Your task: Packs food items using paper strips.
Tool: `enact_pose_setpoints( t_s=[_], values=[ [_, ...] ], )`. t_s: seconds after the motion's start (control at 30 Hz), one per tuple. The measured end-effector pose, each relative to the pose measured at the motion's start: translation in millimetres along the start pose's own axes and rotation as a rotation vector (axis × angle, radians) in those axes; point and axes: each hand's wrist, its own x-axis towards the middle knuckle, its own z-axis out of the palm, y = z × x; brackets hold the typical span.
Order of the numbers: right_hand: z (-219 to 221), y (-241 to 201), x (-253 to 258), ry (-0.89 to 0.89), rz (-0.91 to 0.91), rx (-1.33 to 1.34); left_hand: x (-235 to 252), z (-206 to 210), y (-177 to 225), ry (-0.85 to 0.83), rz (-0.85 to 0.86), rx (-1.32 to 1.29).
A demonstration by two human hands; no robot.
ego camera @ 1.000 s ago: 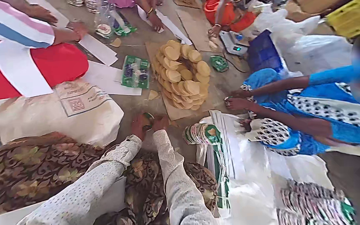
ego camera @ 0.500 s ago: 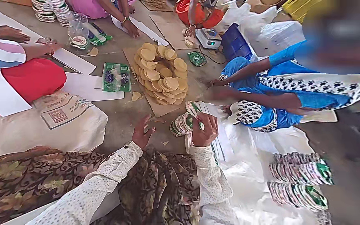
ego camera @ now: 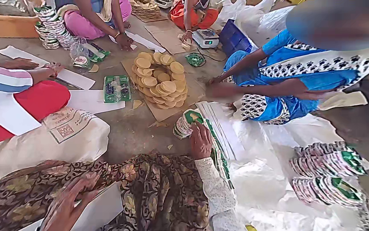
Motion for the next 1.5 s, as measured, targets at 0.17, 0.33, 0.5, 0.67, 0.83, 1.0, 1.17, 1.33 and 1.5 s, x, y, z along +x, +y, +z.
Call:
enact_pose_setpoints(
  t_s=[0.17, 0.33, 0.5, 0.67, 0.83, 1.0, 1.17, 1.33, 1.5],
  values=[
    [4, -47, -10, -0.001, -0.067, 0.133, -40, -8, -7, -0.125, -0.138, 0.000],
    [9, -117, -24, -0.075, -0.119, 0.352, -37, 6, -12, 0.198, -0.108, -0.044],
    [3, -185, -37, -0.381, -0.007, 0.759, -23, -13, -10, 0.236, -0.091, -0.104],
    [13, -230, -25, -0.774, 0.192, 1.051, 14, -34, 2, 0.182, -0.025, -0.142],
    [49, -253, -4, -0.701, 0.640, 1.085, 73, -45, 3, 0.122, 0.010, -0.069],
    [128, -218, 22, -0.717, 0.795, 0.918, 155, -9, 5, 0.024, 0.038, 0.068],
    [180, -185, 45, -1.042, 0.483, 0.383, 210, 57, -14, -0.564, -0.077, 0.188],
    [231, -191, 117, -0.871, 0.065, 0.163, 220, 64, -25, -0.535, -0.160, 0.090],
    [305, -198, 191, -0.890, -0.065, 0.061, 223, 63, -24, -0.591, -0.191, 0.102]
  ],
)
